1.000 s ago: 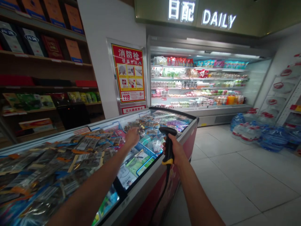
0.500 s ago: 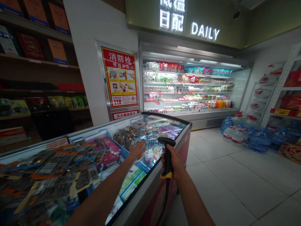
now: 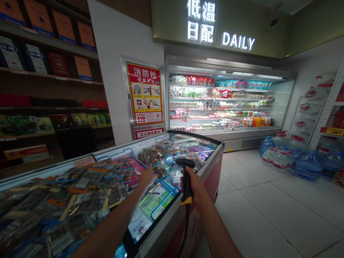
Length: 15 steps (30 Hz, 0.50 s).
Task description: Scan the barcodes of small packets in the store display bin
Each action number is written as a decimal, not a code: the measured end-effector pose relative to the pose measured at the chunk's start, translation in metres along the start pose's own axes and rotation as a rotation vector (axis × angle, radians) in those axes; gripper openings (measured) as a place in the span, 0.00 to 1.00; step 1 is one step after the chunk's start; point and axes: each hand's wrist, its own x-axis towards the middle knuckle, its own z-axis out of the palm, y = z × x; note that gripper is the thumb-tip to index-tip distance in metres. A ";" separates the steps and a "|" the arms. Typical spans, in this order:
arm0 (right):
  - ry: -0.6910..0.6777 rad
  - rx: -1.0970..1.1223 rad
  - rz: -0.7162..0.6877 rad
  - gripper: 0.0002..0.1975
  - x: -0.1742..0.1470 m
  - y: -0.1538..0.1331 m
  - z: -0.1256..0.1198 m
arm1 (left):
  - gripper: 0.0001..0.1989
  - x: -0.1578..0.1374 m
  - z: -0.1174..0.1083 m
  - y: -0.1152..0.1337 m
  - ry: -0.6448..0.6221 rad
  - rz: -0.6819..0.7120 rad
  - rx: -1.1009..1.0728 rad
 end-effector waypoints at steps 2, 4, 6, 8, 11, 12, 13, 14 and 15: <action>-0.013 -0.013 -0.001 0.13 -0.003 0.001 0.006 | 0.31 0.003 0.004 0.000 -0.059 0.011 -0.091; -0.017 -0.028 0.010 0.13 -0.006 0.001 0.012 | 0.28 0.004 0.006 0.000 -0.068 -0.017 -0.155; -0.011 -0.042 0.023 0.13 -0.009 0.000 0.016 | 0.25 0.002 0.005 0.001 -0.050 -0.073 -0.198; -0.005 -0.047 0.022 0.13 -0.011 0.000 0.018 | 0.25 0.000 0.006 0.005 -0.032 -0.116 -0.209; -0.008 -0.047 0.008 0.13 -0.013 0.001 0.017 | 0.28 -0.003 0.010 0.012 -0.043 -0.094 -0.206; -0.010 -0.048 0.006 0.13 -0.013 0.001 0.016 | 0.26 -0.003 0.012 0.014 -0.052 -0.090 -0.247; -0.013 -0.049 0.003 0.13 -0.014 0.001 0.015 | 0.23 -0.001 0.014 0.014 -0.059 -0.095 -0.310; -0.017 -0.050 0.000 0.13 -0.015 0.001 0.014 | 0.19 0.001 0.015 0.013 -0.060 -0.107 -0.379; -0.023 -0.051 -0.003 0.13 -0.017 0.001 0.014 | 0.15 0.003 0.015 0.010 -0.052 -0.120 -0.449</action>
